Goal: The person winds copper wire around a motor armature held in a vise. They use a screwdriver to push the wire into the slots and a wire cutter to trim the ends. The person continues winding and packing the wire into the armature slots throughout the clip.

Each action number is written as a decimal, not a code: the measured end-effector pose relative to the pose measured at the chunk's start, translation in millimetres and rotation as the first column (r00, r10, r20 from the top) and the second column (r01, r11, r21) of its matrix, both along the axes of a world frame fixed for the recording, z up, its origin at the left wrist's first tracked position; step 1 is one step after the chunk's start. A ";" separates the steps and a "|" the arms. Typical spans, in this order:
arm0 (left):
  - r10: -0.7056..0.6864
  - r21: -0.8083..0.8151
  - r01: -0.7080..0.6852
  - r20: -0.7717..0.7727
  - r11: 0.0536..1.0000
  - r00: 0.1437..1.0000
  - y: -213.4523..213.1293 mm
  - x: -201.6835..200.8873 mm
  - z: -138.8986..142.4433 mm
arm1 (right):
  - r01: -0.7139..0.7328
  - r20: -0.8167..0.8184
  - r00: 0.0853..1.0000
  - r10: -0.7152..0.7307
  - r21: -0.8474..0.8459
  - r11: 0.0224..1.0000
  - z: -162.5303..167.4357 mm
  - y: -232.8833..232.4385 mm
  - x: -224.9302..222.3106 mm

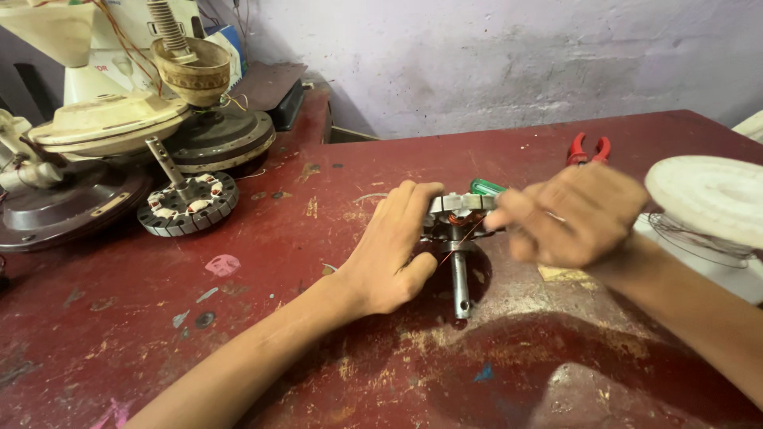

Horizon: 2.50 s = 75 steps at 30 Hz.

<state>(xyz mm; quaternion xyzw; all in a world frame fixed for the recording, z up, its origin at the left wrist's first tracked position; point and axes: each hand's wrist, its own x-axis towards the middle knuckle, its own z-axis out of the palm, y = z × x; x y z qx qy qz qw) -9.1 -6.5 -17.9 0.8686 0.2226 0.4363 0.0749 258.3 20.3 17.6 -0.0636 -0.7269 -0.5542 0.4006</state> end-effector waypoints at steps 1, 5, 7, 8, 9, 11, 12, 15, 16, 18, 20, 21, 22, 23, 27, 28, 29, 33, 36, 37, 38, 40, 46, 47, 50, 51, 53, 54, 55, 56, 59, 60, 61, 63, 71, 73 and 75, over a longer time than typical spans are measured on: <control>0.004 0.001 -0.004 -0.005 1.000 1.000 1.0 0.8 0.2 | 0.010 -0.020 1.000 -0.010 -0.003 1.000 2.8 4.3 5.8; 0.010 0.024 -0.009 -0.015 1.000 1.000 3.5 1.6 1.4 | 0.081 -0.065 0.994 -0.088 -0.108 0.991 2.6 12.0 20.2; 0.006 0.018 -0.006 -0.025 1.000 1.000 3.5 1.0 2.8 | 0.080 -0.093 0.991 -0.093 -0.139 0.987 0.9 13.4 19.8; 0.007 0.017 -0.006 -0.029 1.000 1.000 3.1 1.0 3.6 | 0.077 -0.106 0.990 -0.094 -0.152 0.985 0.6 13.3 18.0; 0.049 0.037 -0.047 -0.043 0.998 0.998 1.8 1.6 3.7 | 0.036 -0.110 0.992 -0.058 -0.188 0.982 0.8 13.0 15.3; 0.136 0.075 -0.131 -0.064 0.989 0.989 -2.0 5.6 2.2 | -0.046 -0.118 0.993 0.015 -0.261 0.964 1.8 10.0 8.6; 0.184 0.158 -0.178 -0.025 0.971 0.983 -4.9 8.3 0.3 | -0.065 -0.134 0.991 0.027 -0.283 0.957 2.0 6.2 5.9; 0.256 0.394 -0.247 0.031 0.885 0.966 -11.5 14.3 -4.5 | -0.109 -0.175 0.983 0.052 -0.331 0.937 3.1 -7.1 -0.1; 0.252 0.472 -0.222 -0.002 0.853 0.968 -12.3 13.3 -5.0 | -0.121 -0.186 0.981 0.060 -0.336 0.934 3.7 -10.4 -2.1; 0.213 0.596 -0.128 -0.075 0.793 0.974 -14.0 13.7 -5.9 | -0.150 -0.212 0.974 0.078 -0.349 0.925 4.5 -14.9 -5.7; 0.147 0.685 0.003 -0.160 0.728 0.976 -16.5 15.1 -7.2 | -0.190 -0.244 0.964 0.104 -0.358 0.914 4.8 -16.5 -9.5; 0.126 0.617 0.036 -0.218 0.786 0.968 -19.1 16.0 -8.9 | -0.194 -0.249 0.963 0.106 -0.364 0.911 4.4 -16.8 -11.4; 0.100 0.543 0.066 -0.272 0.837 0.957 -22.4 17.9 -11.4 | -0.197 -0.252 0.962 0.106 -0.370 0.908 3.8 -17.6 -12.3; 0.068 0.462 0.094 -0.322 0.882 0.944 -24.4 20.0 -13.3 | -0.199 -0.254 0.961 0.105 -0.377 0.905 3.4 -17.9 -12.8; -0.035 0.401 0.137 -0.252 0.906 0.967 -21.8 21.1 -16.9 | -0.169 -0.277 0.959 0.060 -0.386 0.907 0.0 -15.2 -11.5; -0.067 0.369 0.198 -0.341 0.908 0.938 -20.4 22.8 -17.7 | -0.144 -0.308 0.951 0.016 -0.395 0.907 -0.5 -12.5 -10.8; -0.101 0.331 0.258 -0.425 0.907 0.900 -19.6 24.6 -18.8 | -0.117 -0.338 0.941 -0.030 -0.406 0.906 -0.9 -9.4 -9.5; -0.241 0.279 0.333 -0.316 0.901 0.918 -25.8 31.1 -26.7 | -0.054 -0.383 0.911 -0.155 -0.483 0.874 -1.8 -0.4 0.9; -0.178 0.321 0.316 -0.392 0.893 0.902 -25.2 31.2 -27.0 | -0.040 -0.392 0.898 -0.199 -0.523 0.851 -1.4 5.5 5.3; -0.165 0.322 0.310 -0.407 0.895 0.898 -23.1 31.3 -25.7 | -0.025 -0.385 0.896 -0.219 -0.536 0.844 -1.2 7.0 5.4; -0.151 0.323 0.303 -0.421 0.897 0.895 -21.9 31.2 -24.6 | -0.010 -0.377 0.895 -0.237 -0.549 0.836 -1.1 7.6 5.2; -0.103 0.331 0.265 -0.434 0.906 0.895 -20.7 30.7 -22.8 | -0.030 -0.381 0.897 -0.222 -0.554 0.832 -1.0 6.8 3.9; -0.100 0.171 0.126 -0.154 0.977 0.983 -28.1 30.1 -23.6 | -0.120 -0.364 0.925 -0.107 -0.550 0.827 -3.9 -13.3 -7.8; -0.105 0.160 0.116 -0.073 0.980 0.992 -28.2 30.1 -23.5 | -0.122 -0.340 0.937 -0.078 -0.528 0.840 -4.7 -17.1 -12.3; -0.072 0.171 0.063 0.049 0.983 0.996 -24.1 31.1 -22.4 | -0.207 -0.314 0.949 0.025 -0.563 0.800 -6.8 -23.7 -31.8; -0.048 0.146 0.039 0.055 0.989 0.997 -23.5 30.1 -22.7 | -0.202 -0.286 0.957 0.037 -0.572 0.795 -8.5 -29.1 -36.1; -0.001 0.096 -0.006 0.069 0.995 0.998 -23.5 27.5 -24.0 | -0.186 -0.227 0.972 0.061 -0.588 0.787 -12.5 -41.2 -42.2; -0.001 0.064 -0.001 0.035 0.998 0.999 -22.9 26.5 -24.3 | -0.196 -0.230 0.971 0.071 -0.583 0.788 -12.3 -42.9 -44.7; -0.005 0.031 0.005 -0.002 0.999 1.000 -21.8 25.8 -24.1 | -0.204 -0.236 0.969 0.078 -0.578 0.790 -12.3 -44.6 -45.8; -0.014 -0.003 0.014 -0.039 1.000 0.999 -21.3 25.6 -24.1 | -0.210 -0.242 0.967 0.082 -0.575 0.791 -12.1 -46.1 -45.4; 0.008 0.114 0.009 -0.155 0.993 0.988 -19.9 23.5 -22.0 | -0.233 -0.228 0.966 0.121 -0.571 0.787 -9.8 -42.9 -40.1; 0.011 0.136 0.014 -0.181 0.991 0.983 -20.2 23.5 -21.2 | -0.238 -0.233 0.964 0.126 -0.552 0.799 -9.2 -40.0 -37.9; 0.014 0.156 0.019 -0.206 0.988 0.978 -21.5 23.5 -20.7 | -0.244 -0.238 0.962 0.133 -0.534 0.810 -8.7 -36.4 -35.6; -0.021 0.201 0.067 -0.223 0.977 0.975 -25.4 25.5 -20.4 | -0.222 -0.247 0.963 0.110 -0.491 0.843 -6.3 -28.5 -28.4; -0.083 0.221 0.118 -0.161 0.968 0.983 -33.2 30.1 -14.4 | -0.014 -0.206 0.975 -0.089 -0.450 0.893 14.9 12.2 21.0; -0.074 0.152 0.088 -0.098 0.984 0.992 -33.7 28.5 -8.8 | 0.024 -0.155 0.978 -0.141 -0.585 0.810 19.0 17.6 33.4; -0.048 0.105 0.051 -0.028 0.993 0.998 -34.8 26.9 -1.8 | 0.049 -0.130 0.954 -0.270 -0.823 0.567 25.8 23.8 40.6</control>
